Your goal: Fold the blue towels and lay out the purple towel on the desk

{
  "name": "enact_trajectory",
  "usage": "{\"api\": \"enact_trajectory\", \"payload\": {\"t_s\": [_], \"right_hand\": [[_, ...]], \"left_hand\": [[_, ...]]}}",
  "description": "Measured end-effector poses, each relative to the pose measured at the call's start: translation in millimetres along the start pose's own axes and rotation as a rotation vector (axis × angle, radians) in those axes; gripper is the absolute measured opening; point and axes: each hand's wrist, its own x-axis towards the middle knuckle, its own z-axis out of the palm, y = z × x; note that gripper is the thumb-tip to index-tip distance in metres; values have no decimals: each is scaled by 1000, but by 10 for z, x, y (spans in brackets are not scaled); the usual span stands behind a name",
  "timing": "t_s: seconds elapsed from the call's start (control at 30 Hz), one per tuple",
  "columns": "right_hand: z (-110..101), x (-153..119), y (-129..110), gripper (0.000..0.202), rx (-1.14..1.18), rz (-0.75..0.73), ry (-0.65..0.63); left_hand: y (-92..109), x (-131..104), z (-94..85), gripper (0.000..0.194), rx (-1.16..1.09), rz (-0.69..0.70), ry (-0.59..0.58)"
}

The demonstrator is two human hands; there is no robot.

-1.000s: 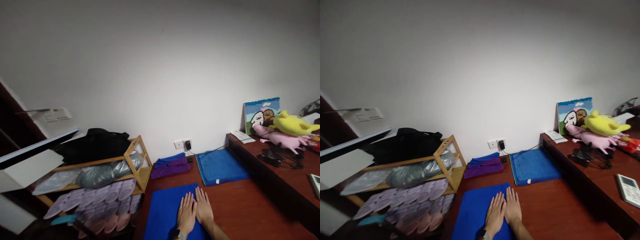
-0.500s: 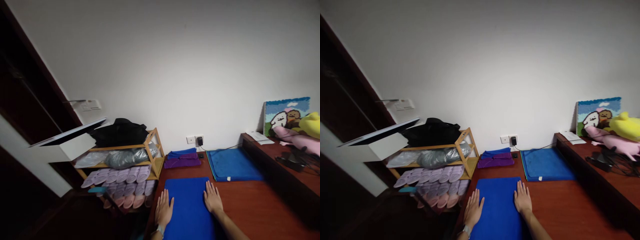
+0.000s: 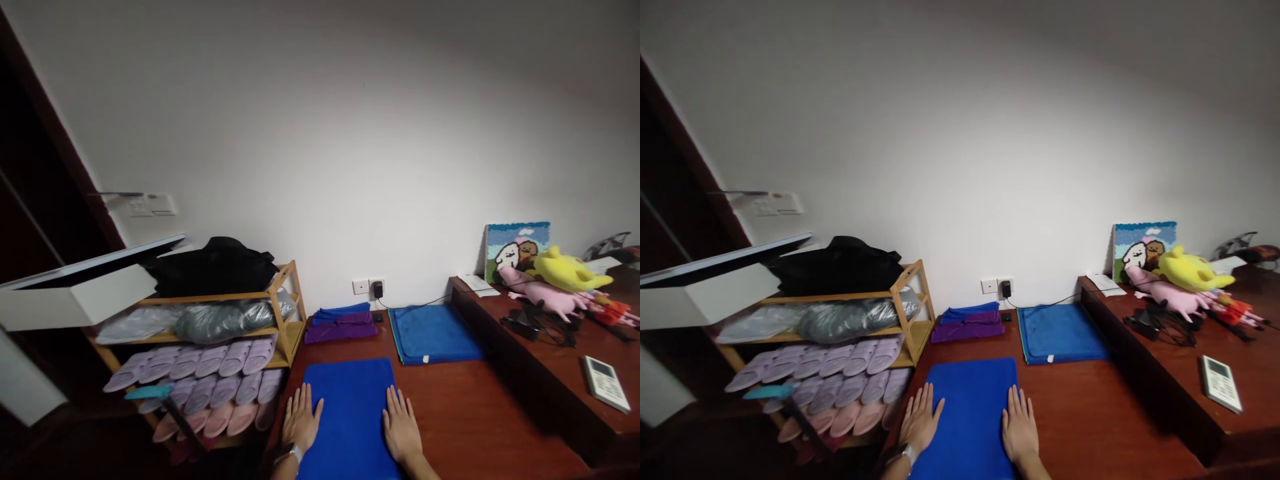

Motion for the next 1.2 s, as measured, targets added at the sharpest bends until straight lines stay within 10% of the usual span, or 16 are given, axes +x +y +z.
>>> {"api": "enact_trajectory", "payload": {"t_s": [0.13, 0.37, 0.47, 0.77, 1.2], "right_hand": [[-7, 23, 4, 65, 22, -7, 6], [0, 18, 24, 64, -18, -42, -11], [11, 14, 28, 64, -13, -30, -1], [77, 4, 54, 68, -50, -14, 22], [104, -425, 74, 70, -33, 12, 50]], "left_hand": [[542, -55, -122, 71, -57, 119, 81], [1623, -403, -123, 65, -253, 579, -159], [1401, -432, -119, 66, -214, 520, -168], [-233, -490, -23, 71, -81, 99, -60], [-263, -520, 48, 75, -89, 89, -7]]}}
